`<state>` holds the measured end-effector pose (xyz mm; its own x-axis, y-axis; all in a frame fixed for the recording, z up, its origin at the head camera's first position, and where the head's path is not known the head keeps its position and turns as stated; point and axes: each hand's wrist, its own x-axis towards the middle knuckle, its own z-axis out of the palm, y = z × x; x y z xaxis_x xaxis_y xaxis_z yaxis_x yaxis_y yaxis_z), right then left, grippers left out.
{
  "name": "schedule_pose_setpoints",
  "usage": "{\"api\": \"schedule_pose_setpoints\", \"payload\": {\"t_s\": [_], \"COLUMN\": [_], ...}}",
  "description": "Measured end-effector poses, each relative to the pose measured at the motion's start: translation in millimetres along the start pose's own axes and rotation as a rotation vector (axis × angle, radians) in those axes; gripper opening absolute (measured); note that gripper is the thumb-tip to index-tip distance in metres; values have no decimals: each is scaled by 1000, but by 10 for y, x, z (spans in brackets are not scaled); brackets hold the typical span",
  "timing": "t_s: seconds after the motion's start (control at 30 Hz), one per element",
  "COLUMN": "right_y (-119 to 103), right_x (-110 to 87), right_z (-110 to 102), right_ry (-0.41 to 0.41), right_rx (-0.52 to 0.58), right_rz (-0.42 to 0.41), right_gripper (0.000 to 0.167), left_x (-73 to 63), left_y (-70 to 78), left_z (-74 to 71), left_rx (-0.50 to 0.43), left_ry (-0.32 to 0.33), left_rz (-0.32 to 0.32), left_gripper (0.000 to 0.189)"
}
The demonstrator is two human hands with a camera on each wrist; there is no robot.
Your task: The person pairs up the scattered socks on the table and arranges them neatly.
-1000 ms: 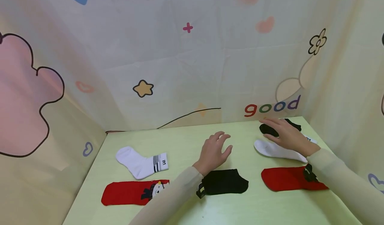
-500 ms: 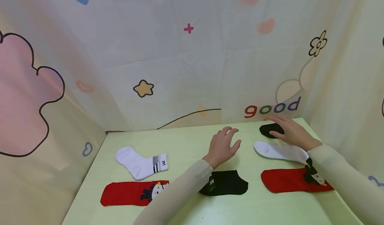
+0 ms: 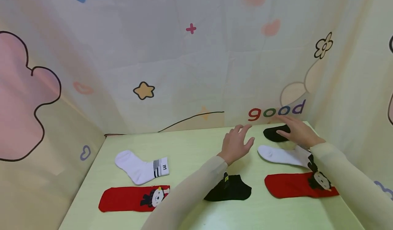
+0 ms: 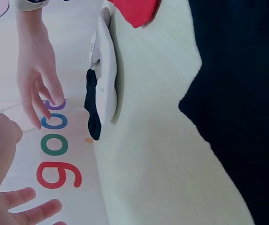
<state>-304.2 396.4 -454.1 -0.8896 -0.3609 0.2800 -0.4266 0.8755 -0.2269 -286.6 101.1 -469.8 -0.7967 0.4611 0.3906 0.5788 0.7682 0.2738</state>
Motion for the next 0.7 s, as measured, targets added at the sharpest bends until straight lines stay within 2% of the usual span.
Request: {"api": "schedule_pose_setpoints", "payload": {"t_s": [0.13, 0.33, 0.5, 0.7], "right_y": [100, 206, 312, 450], "right_x": [22, 50, 30, 12], "right_z": [6, 10, 40, 74], "right_ry": [-13, -56, -46, -75], "right_rx": [-5, -18, -17, -13], "right_rz": [6, 45, 50, 101], "right_gripper": [66, 69, 70, 69], "left_x": [67, 159, 227, 329], "left_y": [51, 84, 159, 228], "left_z": [42, 121, 150, 209], "left_rx": [1, -13, -9, -29], "left_ry": [-29, -21, -44, -19], "left_rz": [-22, -28, -41, -44], "left_gripper": [50, 48, 48, 44]}}
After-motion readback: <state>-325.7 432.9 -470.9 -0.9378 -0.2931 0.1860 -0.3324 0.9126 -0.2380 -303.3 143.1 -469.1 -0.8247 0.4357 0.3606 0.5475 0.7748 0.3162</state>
